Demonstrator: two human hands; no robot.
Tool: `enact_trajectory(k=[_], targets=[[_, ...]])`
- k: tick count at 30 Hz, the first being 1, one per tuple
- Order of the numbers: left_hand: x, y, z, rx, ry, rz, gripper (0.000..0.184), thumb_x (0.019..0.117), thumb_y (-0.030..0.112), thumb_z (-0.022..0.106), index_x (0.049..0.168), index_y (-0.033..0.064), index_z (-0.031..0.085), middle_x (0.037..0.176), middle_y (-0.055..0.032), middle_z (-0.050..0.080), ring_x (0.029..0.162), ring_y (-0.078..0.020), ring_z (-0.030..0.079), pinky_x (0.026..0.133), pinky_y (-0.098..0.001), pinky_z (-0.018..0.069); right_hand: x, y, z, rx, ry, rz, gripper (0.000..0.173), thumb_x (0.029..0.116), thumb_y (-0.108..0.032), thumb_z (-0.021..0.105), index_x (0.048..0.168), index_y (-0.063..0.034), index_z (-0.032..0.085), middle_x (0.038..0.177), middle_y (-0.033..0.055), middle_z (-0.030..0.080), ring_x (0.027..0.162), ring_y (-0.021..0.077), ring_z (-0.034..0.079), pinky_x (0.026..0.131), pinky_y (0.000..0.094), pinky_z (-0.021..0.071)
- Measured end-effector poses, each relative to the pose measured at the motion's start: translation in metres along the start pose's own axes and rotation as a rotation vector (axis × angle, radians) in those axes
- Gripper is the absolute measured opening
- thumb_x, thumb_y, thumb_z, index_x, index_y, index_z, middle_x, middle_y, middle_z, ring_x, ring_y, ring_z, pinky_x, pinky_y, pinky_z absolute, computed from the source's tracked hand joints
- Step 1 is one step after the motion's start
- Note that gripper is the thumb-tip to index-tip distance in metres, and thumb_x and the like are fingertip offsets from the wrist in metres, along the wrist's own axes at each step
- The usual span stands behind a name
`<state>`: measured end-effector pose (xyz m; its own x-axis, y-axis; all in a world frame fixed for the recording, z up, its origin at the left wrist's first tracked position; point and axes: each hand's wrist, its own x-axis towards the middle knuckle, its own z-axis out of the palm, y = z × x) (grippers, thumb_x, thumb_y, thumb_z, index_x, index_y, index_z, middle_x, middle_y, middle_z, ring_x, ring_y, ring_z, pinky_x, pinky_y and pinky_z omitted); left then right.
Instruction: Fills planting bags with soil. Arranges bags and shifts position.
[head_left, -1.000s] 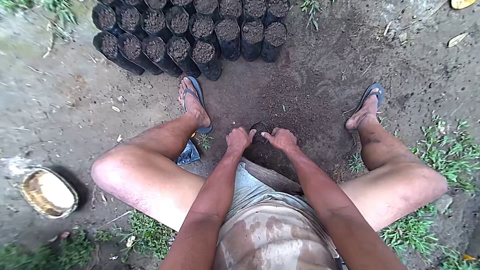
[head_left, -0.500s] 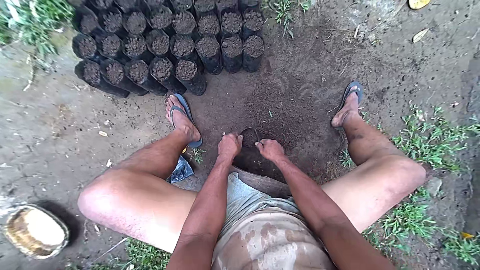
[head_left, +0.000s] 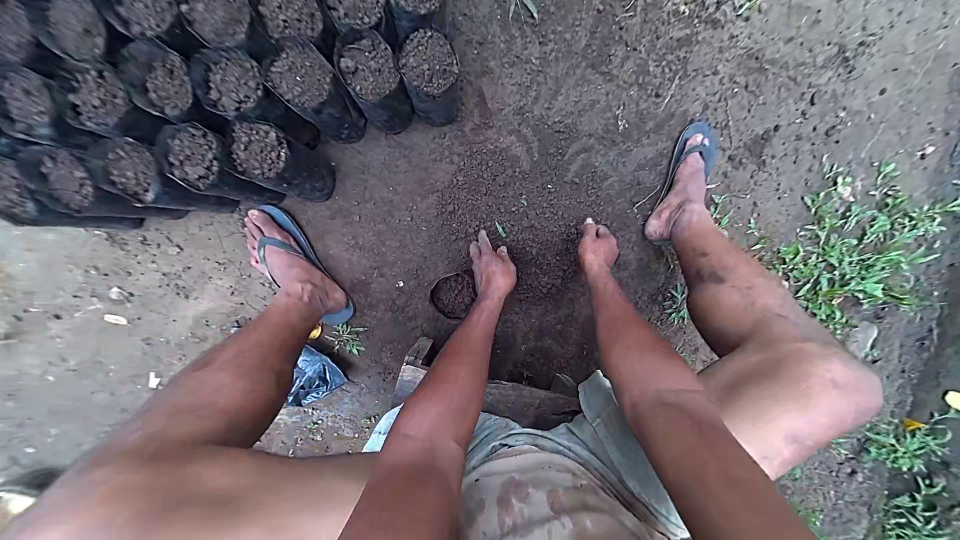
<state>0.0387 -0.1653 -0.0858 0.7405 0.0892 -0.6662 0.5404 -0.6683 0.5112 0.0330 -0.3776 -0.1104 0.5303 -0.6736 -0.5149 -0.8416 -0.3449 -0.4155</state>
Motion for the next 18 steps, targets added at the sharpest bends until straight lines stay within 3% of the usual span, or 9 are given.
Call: enact_trajectory(k=[4,7,9,10,13,15,16,18], targets=[[0.028,0.013,0.025,-0.076,0.137,-0.133,0.059,0.1082,0.033,0.049,0.161,0.012,0.034,0.154,-0.022,0.045,0.14,-0.0361,0.049,0.115,-0.0504,0.0434,0.018,-0.032,0.023,-0.067,-0.033,-0.149,0.057,0.1049,-0.061,0.037,0.132,-0.0205,0.067,0.129,0.0133,0.067,0.122,0.0318,0.062,0.103,0.0556,0.0497],[0.028,0.029,0.034,-0.171,0.15,-0.101,0.043,0.1096,0.027,0.046,0.149,0.009,0.05,0.146,-0.0213,0.053,0.135,-0.0346,0.053,0.113,-0.0493,0.0444,-0.008,-0.055,0.053,-0.188,-0.109,-0.197,0.073,0.0905,-0.082,0.044,0.139,-0.0299,0.061,0.139,0.02,0.056,0.125,0.0419,0.056,0.092,0.0637,0.0514],[0.028,0.034,0.044,-0.282,0.116,-0.065,0.041,0.1102,0.026,0.041,0.146,0.0139,0.057,0.143,-0.0147,0.058,0.134,-0.0287,0.055,0.113,-0.049,0.0445,-0.021,-0.063,0.066,-0.23,-0.162,-0.194,0.074,0.0853,-0.082,0.05,0.14,-0.0334,0.06,0.142,0.0191,0.053,0.127,0.0404,0.055,0.091,0.0609,0.053],[0.026,0.037,0.047,-0.338,0.078,-0.06,0.041,0.111,0.027,0.039,0.146,0.0154,0.057,0.144,-0.0125,0.059,0.135,-0.0269,0.055,0.114,-0.0499,0.0439,-0.021,-0.062,0.069,-0.183,-0.177,-0.179,0.068,0.0871,-0.076,0.054,0.138,-0.032,0.062,0.139,0.0178,0.057,0.125,0.0382,0.058,0.092,0.0589,0.0537],[0.009,0.051,0.04,-0.358,-0.083,0.024,0.044,0.1117,0.023,0.035,0.151,0.0147,0.052,0.151,-0.0127,0.054,0.142,-0.0277,0.049,0.118,-0.0537,0.0393,-0.015,-0.048,0.062,0.318,-0.273,-0.02,0.045,0.0964,-0.053,0.059,0.125,-0.0204,0.071,0.12,0.0097,0.072,0.114,0.0262,0.067,0.095,0.0543,0.0556],[-0.009,0.062,0.023,-0.241,-0.219,0.145,0.044,0.1105,0.02,0.035,0.15,0.0194,0.055,0.151,-0.0099,0.056,0.141,-0.0276,0.05,0.116,-0.057,0.0403,-0.018,-0.04,0.045,0.873,-0.4,0.24,0.053,0.1005,-0.056,0.051,0.124,-0.0104,0.065,0.108,0.0093,0.07,0.099,0.0214,0.068,0.085,0.0464,0.0583],[-0.017,0.069,0.01,-0.195,-0.283,0.211,0.044,0.1102,0.018,0.035,0.147,0.0221,0.058,0.15,-0.007,0.058,0.14,-0.026,0.052,0.115,-0.0573,0.0418,-0.021,-0.035,0.034,1.09,-0.453,0.329,0.057,0.0991,-0.06,0.05,0.126,-0.0103,0.061,0.106,0.0102,0.069,0.096,0.0229,0.068,0.081,0.0476,0.0585],[-0.033,0.072,-0.022,-0.197,-0.347,0.381,0.045,0.1091,0.015,0.035,0.146,0.0215,0.059,0.148,-0.0016,0.06,0.138,-0.0193,0.054,0.115,-0.0513,0.0441,-0.027,-0.023,0.013,1.33,-0.532,0.377,0.062,0.0969,-0.064,0.046,0.133,-0.015,0.057,0.116,0.0109,0.07,0.104,0.0265,0.068,0.085,0.0542,0.058]])
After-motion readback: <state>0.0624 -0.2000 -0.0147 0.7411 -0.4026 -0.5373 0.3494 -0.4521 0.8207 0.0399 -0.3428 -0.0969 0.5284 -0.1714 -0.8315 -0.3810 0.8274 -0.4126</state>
